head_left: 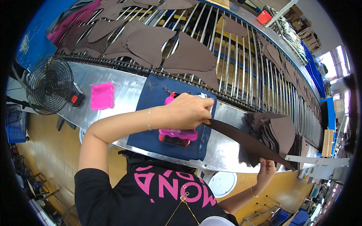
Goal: The person repeatedly picks up brown fabric pieces from a conveyor belt, briefly inspects them, and places them into a stack on the right side of the workstation. The person handles the pieces one at a time throughout the clip.
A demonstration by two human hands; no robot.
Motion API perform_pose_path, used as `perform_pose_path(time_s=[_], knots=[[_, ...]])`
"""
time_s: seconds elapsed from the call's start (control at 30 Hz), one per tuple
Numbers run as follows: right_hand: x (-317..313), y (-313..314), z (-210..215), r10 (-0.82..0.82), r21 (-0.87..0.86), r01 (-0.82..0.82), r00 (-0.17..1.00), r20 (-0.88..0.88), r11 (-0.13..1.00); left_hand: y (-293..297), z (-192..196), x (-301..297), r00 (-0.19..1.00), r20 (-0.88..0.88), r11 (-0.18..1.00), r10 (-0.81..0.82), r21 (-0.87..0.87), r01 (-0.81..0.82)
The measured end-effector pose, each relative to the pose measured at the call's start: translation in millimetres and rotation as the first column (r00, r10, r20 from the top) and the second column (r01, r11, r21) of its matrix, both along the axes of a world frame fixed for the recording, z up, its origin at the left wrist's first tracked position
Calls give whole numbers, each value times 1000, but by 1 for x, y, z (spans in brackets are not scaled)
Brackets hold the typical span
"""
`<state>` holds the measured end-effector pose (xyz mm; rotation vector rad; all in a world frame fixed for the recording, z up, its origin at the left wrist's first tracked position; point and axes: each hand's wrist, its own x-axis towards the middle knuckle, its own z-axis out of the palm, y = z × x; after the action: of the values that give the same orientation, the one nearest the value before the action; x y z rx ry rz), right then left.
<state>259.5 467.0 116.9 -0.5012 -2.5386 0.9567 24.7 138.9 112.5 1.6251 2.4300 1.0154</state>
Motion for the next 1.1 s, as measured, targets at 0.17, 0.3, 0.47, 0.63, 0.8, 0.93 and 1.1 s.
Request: perform_pose_path(time_s=[0.17,0.3,0.47,0.63,0.8,0.93,1.1], knots=[[-21,14,23,-54,81,73,976,-212,994,44,45,-58,954,-293,947,68,319,30],[-69,-10,66,-30,192,102,937,-347,976,67,114,-98,771,-582,907,260,421,11],[-180,-66,48,154,-42,-153,988,25,987,73,137,-121,345,-911,969,224,247,24],[-281,-110,-30,280,-438,-323,946,-162,839,63,127,-139,302,-919,967,253,250,-48],[-358,-94,-115,261,-765,-285,952,-158,578,14,146,-131,524,-726,884,445,448,-132],[-398,-109,-142,275,-892,-133,961,-10,433,-45,124,-124,567,-582,808,583,487,-331],[-410,-101,-154,187,-944,37,977,103,327,-83,101,-102,699,-374,784,610,416,-461]])
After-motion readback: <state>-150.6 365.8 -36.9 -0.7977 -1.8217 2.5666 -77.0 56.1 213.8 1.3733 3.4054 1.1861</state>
